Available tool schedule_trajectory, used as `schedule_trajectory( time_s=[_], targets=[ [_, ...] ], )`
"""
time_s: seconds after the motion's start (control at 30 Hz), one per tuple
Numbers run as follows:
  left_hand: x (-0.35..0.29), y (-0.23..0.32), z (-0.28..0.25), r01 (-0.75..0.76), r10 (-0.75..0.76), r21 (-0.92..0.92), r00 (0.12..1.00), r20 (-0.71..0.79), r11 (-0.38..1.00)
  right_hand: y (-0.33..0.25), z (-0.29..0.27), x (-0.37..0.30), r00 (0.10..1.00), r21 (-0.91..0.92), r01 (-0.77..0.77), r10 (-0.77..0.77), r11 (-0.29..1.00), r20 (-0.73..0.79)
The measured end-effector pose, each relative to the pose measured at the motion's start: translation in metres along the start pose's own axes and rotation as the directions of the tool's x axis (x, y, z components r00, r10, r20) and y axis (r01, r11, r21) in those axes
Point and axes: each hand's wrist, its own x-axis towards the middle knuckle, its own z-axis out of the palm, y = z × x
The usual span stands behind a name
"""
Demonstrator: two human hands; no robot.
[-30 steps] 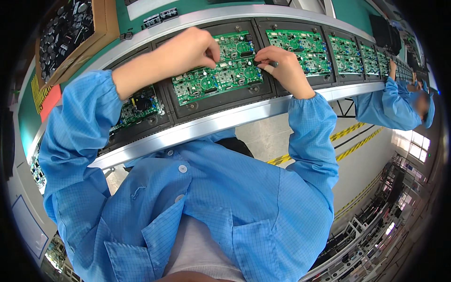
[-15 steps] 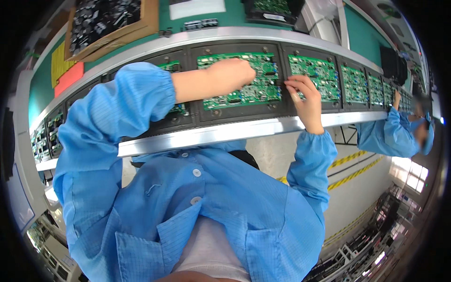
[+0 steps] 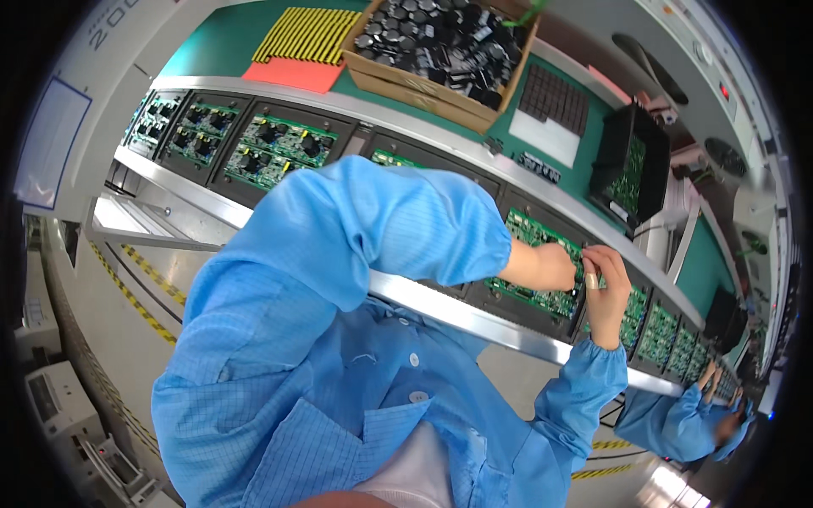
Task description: Manually placing electronic components onto multiple printed circuit boards arranged on a rack.
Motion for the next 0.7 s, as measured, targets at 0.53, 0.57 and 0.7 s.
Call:
schedule_trajectory(
  time_s=[0.53,0.57,0.7],
  targets=[
    [0.059,-0.038,0.083,-0.448,-0.052,-0.438,0.65,-0.758,0.78,-0.181,0.117,0.195,0.732,-0.278,0.668,-0.677,0.69,0.079],
    [0.029,-0.05,0.073,-0.408,-0.109,-0.513,0.693,-0.712,0.756,-0.193,0.131,0.198,0.713,-0.283,0.687,-0.696,0.669,0.086],
    [-0.028,-0.006,0.065,-0.291,-0.215,-0.746,0.839,-0.5,0.599,-0.197,0.154,0.209,0.672,-0.373,0.727,-0.71,0.577,0.211]
  ],
)
